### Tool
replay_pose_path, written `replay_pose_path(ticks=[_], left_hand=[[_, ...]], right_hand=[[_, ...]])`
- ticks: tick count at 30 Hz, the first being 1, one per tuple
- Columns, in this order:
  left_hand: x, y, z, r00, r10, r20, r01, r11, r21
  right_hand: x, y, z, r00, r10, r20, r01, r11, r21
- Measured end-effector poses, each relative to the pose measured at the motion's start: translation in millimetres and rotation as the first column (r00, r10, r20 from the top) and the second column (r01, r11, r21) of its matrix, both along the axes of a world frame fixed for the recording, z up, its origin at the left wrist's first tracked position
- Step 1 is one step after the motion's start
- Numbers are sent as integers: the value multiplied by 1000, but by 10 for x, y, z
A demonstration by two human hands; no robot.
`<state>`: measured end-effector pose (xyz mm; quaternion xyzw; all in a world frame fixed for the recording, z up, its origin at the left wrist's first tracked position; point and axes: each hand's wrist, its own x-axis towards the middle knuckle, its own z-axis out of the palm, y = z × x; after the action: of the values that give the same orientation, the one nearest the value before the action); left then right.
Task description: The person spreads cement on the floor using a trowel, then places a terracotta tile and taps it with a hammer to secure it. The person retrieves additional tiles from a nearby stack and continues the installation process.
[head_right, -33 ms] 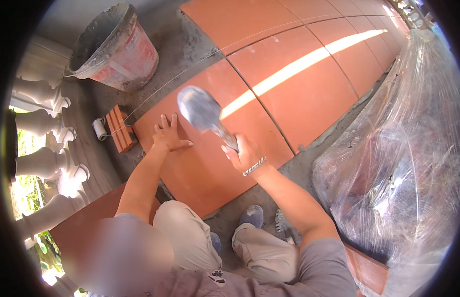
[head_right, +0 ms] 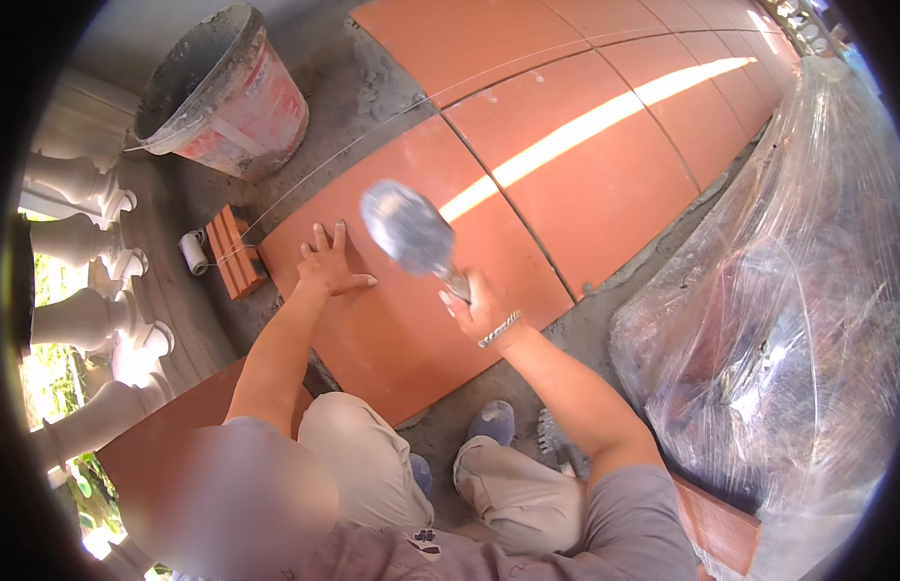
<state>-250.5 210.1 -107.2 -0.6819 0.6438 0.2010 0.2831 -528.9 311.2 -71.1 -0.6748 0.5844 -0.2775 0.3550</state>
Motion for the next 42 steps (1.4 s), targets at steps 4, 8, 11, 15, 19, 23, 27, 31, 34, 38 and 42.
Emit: replay_pose_path(ticks=[4, 8, 11, 15, 19, 23, 27, 31, 34, 38, 42], left_hand=[[-4, -71, 19, 1000, 7, -7, -7, 1000, -4], [-12, -65, 23, 1000, 14, -15, -14, 1000, -22], [-13, -64, 12, 999, 20, -29, -21, 1000, -18], [-22, -48, 13, 998, 28, -57, -30, 999, -21], [-47, -50, 10, 999, 15, -35, -16, 1000, -19], [-64, -45, -19, 1000, 2, -30, -2, 1000, -24], [-79, -50, -34, 1000, -8, 4, 8, 1000, -24], [-84, -45, -24, 1000, -14, 12, 14, 1000, -20], [-80, -30, -45, 1000, -14, 21, 14, 1000, -21], [-47, -12, -134, 1000, -9, 6, 9, 999, -53], [-54, 102, -155, 998, 46, -40, -49, 995, -92]], right_hand=[[-167, 93, -292, 874, 149, -462, 116, 860, 497], [-264, 141, -330, 879, 226, -419, 24, 858, 513], [-334, 156, -254, 843, 239, -482, 107, 804, 586], [-491, 259, -174, 888, 136, -439, 97, 879, 467], [-659, 657, -172, 961, 4, -275, 39, 988, 150], [-813, 945, -249, 913, 66, -403, 117, 903, 413], [-891, 1081, -283, 905, 23, -425, 184, 879, 440], [-929, 1200, -304, 866, 3, -500, 294, 806, 514], [-942, 1301, -336, 883, -65, -464, 274, 876, 398], [-953, 1309, -386, 885, -28, -465, 280, 831, 481], [-979, 1198, -314, 861, -5, -508, 328, 769, 549]])
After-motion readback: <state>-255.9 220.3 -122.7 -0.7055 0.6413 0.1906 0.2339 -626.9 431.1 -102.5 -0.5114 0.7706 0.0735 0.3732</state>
